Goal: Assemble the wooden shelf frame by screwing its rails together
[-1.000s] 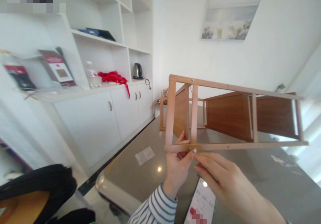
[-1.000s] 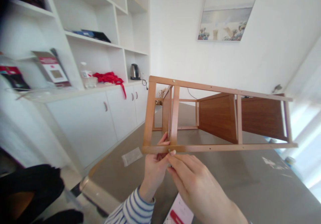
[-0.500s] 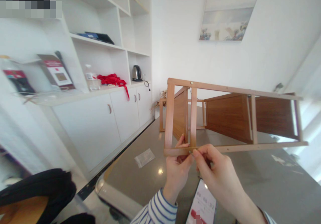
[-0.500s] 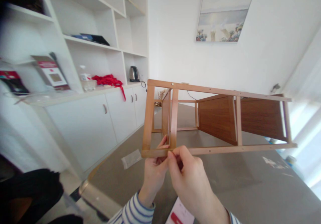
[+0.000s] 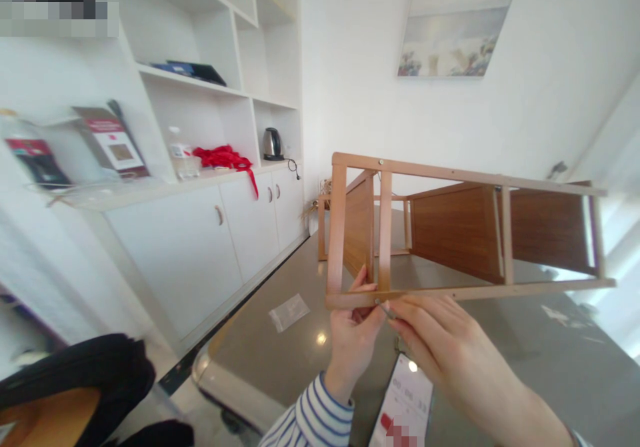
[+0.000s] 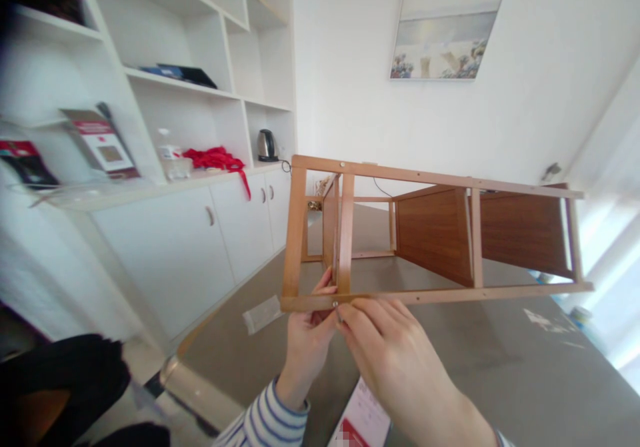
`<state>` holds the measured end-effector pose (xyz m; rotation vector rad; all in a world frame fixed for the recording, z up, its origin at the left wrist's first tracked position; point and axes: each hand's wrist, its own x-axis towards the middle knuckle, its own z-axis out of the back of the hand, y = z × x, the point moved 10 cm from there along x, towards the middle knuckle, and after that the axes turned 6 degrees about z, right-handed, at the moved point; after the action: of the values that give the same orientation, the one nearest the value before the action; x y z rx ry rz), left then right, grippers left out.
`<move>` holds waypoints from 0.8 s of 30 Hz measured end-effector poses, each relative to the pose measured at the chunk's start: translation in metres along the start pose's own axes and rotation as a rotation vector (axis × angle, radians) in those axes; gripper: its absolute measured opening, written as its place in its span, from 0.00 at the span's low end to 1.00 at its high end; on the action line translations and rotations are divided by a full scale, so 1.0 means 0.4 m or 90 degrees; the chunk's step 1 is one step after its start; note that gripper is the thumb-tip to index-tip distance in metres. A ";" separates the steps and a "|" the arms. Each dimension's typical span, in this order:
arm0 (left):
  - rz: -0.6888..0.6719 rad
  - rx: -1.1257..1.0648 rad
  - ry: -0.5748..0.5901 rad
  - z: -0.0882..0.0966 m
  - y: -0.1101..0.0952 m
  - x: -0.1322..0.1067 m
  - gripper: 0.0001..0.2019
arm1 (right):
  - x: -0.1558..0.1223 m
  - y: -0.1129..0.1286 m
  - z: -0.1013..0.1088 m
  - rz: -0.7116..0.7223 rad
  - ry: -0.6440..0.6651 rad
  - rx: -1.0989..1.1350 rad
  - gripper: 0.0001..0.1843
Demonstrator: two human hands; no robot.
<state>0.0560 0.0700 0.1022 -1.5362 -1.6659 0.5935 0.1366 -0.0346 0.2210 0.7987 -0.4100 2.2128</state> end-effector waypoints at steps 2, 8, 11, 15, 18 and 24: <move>-0.001 0.012 0.002 -0.002 -0.001 0.000 0.15 | 0.005 0.009 0.005 0.026 0.001 -0.077 0.07; -0.006 0.030 0.003 -0.002 0.006 0.001 0.15 | -0.017 -0.005 -0.022 -0.125 -0.060 -0.080 0.16; 0.011 0.017 -0.006 0.002 0.015 0.001 0.16 | -0.042 -0.039 -0.070 -0.291 -0.069 0.099 0.18; 0.016 0.019 -0.013 -0.001 0.005 -0.002 0.15 | -0.073 -0.068 -0.131 -0.422 -0.057 0.317 0.19; 0.015 0.016 -0.024 0.000 -0.006 -0.004 0.16 | -0.081 -0.082 -0.128 -0.415 -0.073 0.367 0.11; 0.025 0.019 -0.017 0.002 0.009 -0.003 0.16 | -0.026 -0.025 -0.066 -0.168 -0.030 0.286 0.07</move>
<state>0.0576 0.0695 0.0984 -1.5495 -1.6426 0.6601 0.1386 -0.0200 0.1947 1.0729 0.1741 2.0601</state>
